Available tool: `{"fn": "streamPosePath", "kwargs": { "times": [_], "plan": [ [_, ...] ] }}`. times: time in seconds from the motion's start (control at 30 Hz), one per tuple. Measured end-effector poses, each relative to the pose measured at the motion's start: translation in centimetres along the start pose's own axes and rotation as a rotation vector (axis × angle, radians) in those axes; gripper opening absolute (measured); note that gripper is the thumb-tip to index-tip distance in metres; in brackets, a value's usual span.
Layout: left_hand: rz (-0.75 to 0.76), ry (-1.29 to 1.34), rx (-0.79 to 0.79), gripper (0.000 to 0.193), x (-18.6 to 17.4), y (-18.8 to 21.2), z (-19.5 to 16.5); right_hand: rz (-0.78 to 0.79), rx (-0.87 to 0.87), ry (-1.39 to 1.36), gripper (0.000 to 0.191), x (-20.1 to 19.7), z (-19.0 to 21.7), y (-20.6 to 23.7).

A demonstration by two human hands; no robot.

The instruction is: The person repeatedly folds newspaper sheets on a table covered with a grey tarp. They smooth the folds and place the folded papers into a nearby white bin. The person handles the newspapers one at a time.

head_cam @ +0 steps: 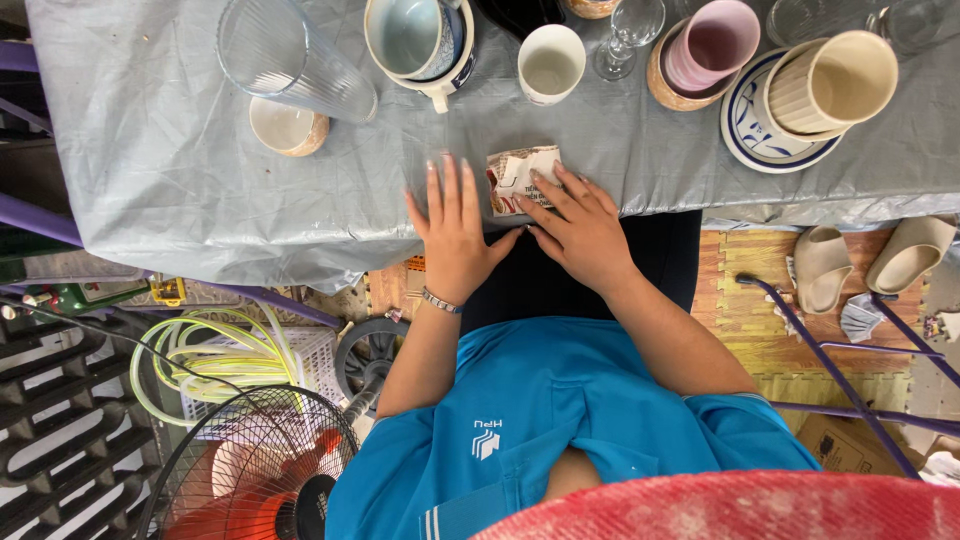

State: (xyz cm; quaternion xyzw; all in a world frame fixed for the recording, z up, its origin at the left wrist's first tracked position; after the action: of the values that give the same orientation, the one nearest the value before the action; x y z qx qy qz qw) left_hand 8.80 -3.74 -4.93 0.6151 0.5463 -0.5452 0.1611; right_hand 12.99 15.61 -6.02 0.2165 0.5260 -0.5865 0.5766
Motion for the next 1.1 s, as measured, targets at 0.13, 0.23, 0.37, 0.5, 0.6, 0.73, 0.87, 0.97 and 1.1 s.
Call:
{"fn": "streamPosePath", "kwargs": {
  "times": [0.13, 0.23, 0.37, 0.5, 0.6, 0.73, 0.87, 0.97, 1.1],
  "plan": [
    [-0.060, -0.082, 0.307, 0.082, 1.1, 1.0, -1.0, -0.088, -0.065, 0.044, 0.041, 0.3, -0.5, 0.1],
    [0.045, -0.006, 0.212, 0.079, 2.6, 0.3, -0.4, -0.135, -0.108, 0.016, 0.037, 0.2, -1.0, 0.2],
    [0.027, 0.018, 0.197, 0.076, 2.9, -0.4, -0.1, -0.221, -0.128, -0.042, 0.027, -0.6, -1.4, 0.0],
    [0.063, 0.033, 0.215, 0.077, 2.2, -0.9, -0.5, -0.243, -0.164, -0.062, 0.026, -1.7, -1.7, -0.5],
    [0.090, 0.075, 0.257, 0.075, 1.5, -1.9, -0.4, -0.238, -0.200, -0.046, 0.026, -2.6, -1.8, -0.9],
    [0.137, 0.173, 0.325, 0.070, 1.1, -3.6, 0.4, -0.212, -0.296, 0.045, 0.026, -5.6, -2.2, -1.1],
    [0.112, 0.252, 0.295, 0.070, 1.7, -4.8, 0.9, -0.418, -0.361, 0.213, 0.020, -12.8, -5.7, -1.5],
    [0.023, 0.226, 0.225, 0.062, 2.7, -5.0, 0.7, -0.708, -0.476, 0.568, 0.013, -18.6, -10.6, -2.4],
    [-0.059, 0.162, 0.190, 0.054, 3.5, -4.5, 0.4, -0.635, -0.401, 0.727, 0.018, -22.0, -18.5, -7.2]
  ]
}}
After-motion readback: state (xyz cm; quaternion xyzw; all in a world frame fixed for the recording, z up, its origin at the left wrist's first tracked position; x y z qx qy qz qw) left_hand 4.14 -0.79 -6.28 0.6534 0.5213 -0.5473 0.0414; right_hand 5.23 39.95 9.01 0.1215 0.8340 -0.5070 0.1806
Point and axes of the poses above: each hand's wrist, its own y-axis away from the middle knuckle, its own x-axis out of the palm, z = x × y, the point moved 2 cm from there along -y, towards the middle knuckle, and after that the axes turned 7 degrees about -z, right-handed, at the moved point
